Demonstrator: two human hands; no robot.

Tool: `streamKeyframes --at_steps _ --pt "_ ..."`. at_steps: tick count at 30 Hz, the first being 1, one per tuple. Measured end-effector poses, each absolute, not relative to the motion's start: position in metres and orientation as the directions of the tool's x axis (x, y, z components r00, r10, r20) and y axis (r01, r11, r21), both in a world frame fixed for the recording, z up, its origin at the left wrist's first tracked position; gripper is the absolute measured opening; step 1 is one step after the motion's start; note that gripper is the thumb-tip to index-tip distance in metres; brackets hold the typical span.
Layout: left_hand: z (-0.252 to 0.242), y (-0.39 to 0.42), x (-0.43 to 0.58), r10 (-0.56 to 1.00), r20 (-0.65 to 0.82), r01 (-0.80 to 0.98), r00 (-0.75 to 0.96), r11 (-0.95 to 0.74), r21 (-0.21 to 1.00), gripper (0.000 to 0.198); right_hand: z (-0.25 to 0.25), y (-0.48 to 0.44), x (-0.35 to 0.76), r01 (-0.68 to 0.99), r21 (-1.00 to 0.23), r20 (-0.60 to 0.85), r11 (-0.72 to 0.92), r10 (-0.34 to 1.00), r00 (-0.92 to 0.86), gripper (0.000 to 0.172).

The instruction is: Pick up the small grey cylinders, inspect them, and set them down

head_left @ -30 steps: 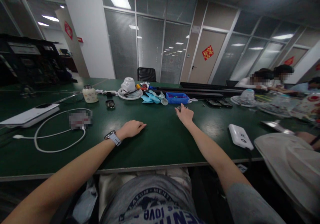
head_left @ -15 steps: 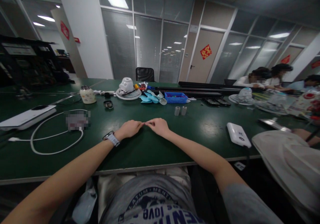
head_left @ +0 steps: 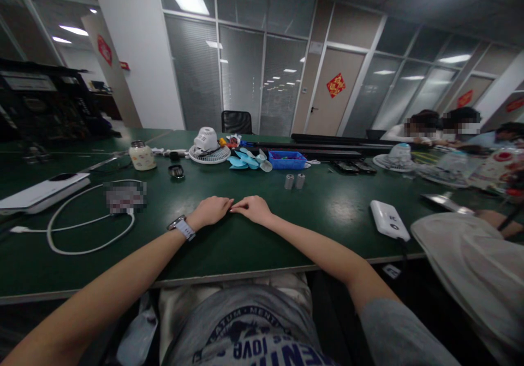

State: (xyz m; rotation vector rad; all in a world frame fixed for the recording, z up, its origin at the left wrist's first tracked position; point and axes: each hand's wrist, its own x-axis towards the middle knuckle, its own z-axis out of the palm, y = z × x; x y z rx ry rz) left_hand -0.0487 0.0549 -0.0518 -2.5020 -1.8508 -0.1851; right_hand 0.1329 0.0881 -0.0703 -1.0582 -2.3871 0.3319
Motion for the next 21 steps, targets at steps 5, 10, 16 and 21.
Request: streamKeyframes --at_steps 5,10,16,21 --pt "-0.052 0.055 -0.049 0.955 0.107 0.958 0.278 -0.283 0.042 0.057 -0.064 0.087 0.135 0.636 -0.351 0.379 0.687 0.725 -0.575 0.027" --pt "-0.052 0.055 -0.049 0.955 0.107 0.955 0.277 -0.286 0.080 0.059 -0.040 0.113 0.170 0.704 -0.357 0.576 0.614 0.738 -0.351 0.024" --pt "-0.049 0.052 -0.049 0.952 0.107 0.949 0.286 -0.297 0.109 0.060 -0.022 0.164 0.242 0.865 -0.427 0.643 0.264 0.761 0.085 0.027" --pt "-0.049 0.053 -0.049 0.950 0.111 0.945 0.291 -0.304 0.121 0.060 -0.035 0.180 0.269 0.888 -0.448 0.563 0.108 0.805 0.187 0.023"
